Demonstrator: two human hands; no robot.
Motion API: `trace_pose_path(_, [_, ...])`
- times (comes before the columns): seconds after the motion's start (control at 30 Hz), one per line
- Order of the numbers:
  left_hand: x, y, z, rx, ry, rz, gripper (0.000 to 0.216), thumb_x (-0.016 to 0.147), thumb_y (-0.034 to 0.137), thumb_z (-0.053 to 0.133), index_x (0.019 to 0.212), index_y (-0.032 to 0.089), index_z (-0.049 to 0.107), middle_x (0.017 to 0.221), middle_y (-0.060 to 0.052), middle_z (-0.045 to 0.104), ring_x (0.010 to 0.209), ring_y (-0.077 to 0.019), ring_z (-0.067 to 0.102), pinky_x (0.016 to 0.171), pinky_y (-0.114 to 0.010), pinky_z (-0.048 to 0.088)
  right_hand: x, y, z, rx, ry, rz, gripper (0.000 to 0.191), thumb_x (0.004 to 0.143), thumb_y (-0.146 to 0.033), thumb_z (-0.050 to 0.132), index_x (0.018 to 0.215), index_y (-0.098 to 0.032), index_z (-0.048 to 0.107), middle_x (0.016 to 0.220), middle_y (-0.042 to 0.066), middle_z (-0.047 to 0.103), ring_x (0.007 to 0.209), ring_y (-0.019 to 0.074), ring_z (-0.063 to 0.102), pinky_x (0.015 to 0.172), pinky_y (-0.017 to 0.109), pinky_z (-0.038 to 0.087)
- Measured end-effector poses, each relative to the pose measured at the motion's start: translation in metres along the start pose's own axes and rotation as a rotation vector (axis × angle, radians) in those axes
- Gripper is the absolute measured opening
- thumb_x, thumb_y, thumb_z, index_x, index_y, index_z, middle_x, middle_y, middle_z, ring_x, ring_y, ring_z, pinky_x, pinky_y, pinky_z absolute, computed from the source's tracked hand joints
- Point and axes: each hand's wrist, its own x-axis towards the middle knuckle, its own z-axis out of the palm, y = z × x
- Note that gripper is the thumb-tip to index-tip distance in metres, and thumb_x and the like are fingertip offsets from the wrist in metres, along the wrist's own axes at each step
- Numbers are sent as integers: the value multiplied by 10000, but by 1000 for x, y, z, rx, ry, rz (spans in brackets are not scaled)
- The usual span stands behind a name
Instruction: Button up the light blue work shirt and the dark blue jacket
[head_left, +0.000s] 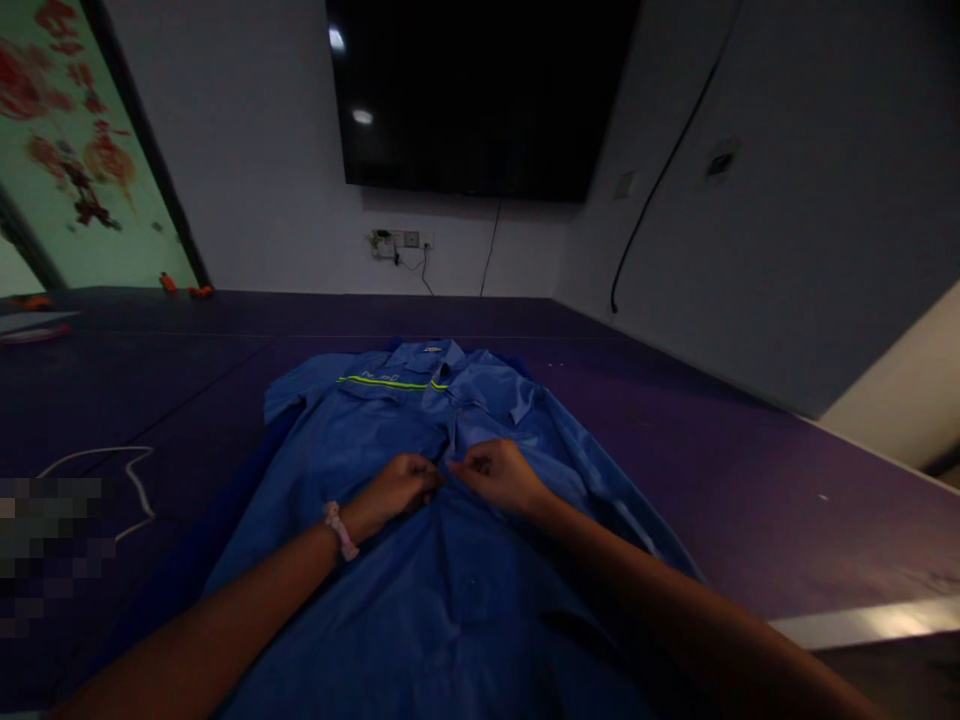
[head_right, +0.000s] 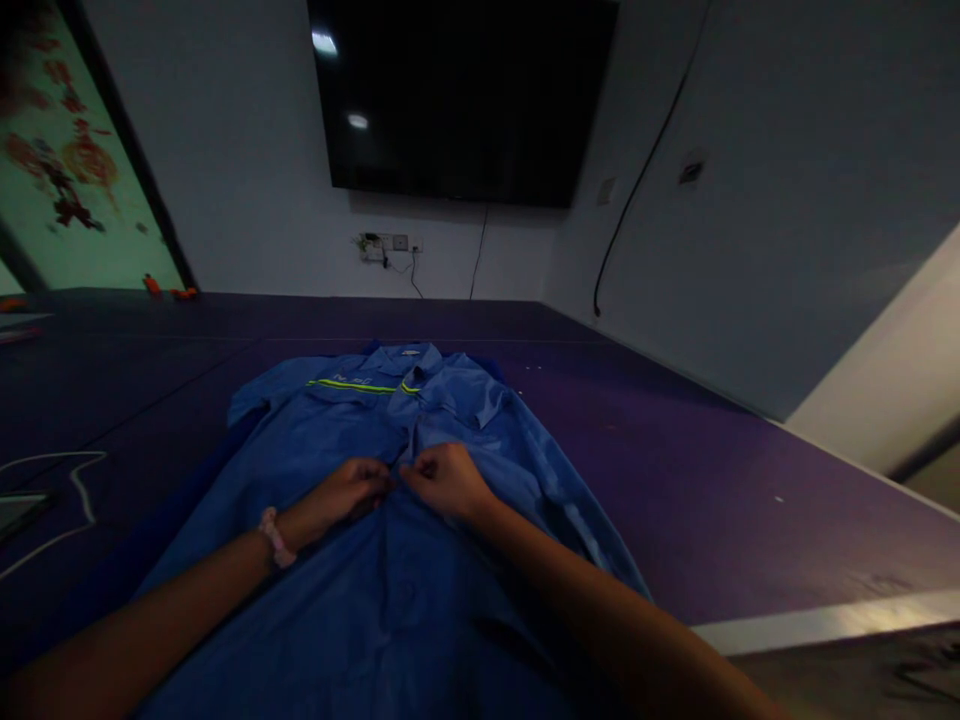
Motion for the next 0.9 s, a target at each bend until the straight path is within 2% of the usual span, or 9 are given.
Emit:
trace_pose_path(0.1, [-5, 4, 0, -10, -20, -6, 281, 654, 409, 551, 626, 140, 477, 498, 61, 457, 380, -31, 319, 395, -179, 184, -7, 14, 6, 154, -83, 97, 263, 720, -350, 574, 598, -120, 612, 500, 4, 562, 439, 82, 478, 410, 180, 327])
trace_pose_path(0.2, [-6, 2, 2, -7, -27, 9, 265, 668, 395, 541, 638, 138, 481, 509, 65, 462, 383, -28, 319, 402, -175, 195, -8, 19, 9, 258, -111, 123, 255, 667, -373, 633, 681, -119, 657, 595, 29, 631, 498, 103, 533, 451, 192, 374])
trace_pose_path(0.37, [-6, -2, 7, 10, 20, 34, 220, 693, 350, 516, 643, 139, 480, 491, 77, 441, 384, -29, 305, 412, -174, 213, -10, 13, 10, 222, -98, 113, 209, 664, -333, 639, 702, -131, 677, 631, 36, 652, 547, 122, 563, 495, 206, 406])
trace_pose_path(0.6, [-9, 2, 8, -19, 7, 67, 253, 691, 371, 537, 616, 147, 449, 482, 78, 430, 376, -25, 310, 400, -166, 203, -13, 8, 9, 88, -66, 105, 196, 687, -323, 632, 747, -136, 648, 575, -6, 572, 455, 64, 434, 416, 175, 298])
trace_pose_path(0.9, [-8, -1, 5, -28, -85, 61, 242, 701, 370, 536, 643, 145, 467, 519, 61, 456, 387, -25, 339, 385, -155, 204, -14, 15, 5, 138, -263, 14, 280, 751, -421, 559, 732, -143, 552, 512, -47, 468, 436, 59, 402, 412, 174, 272])
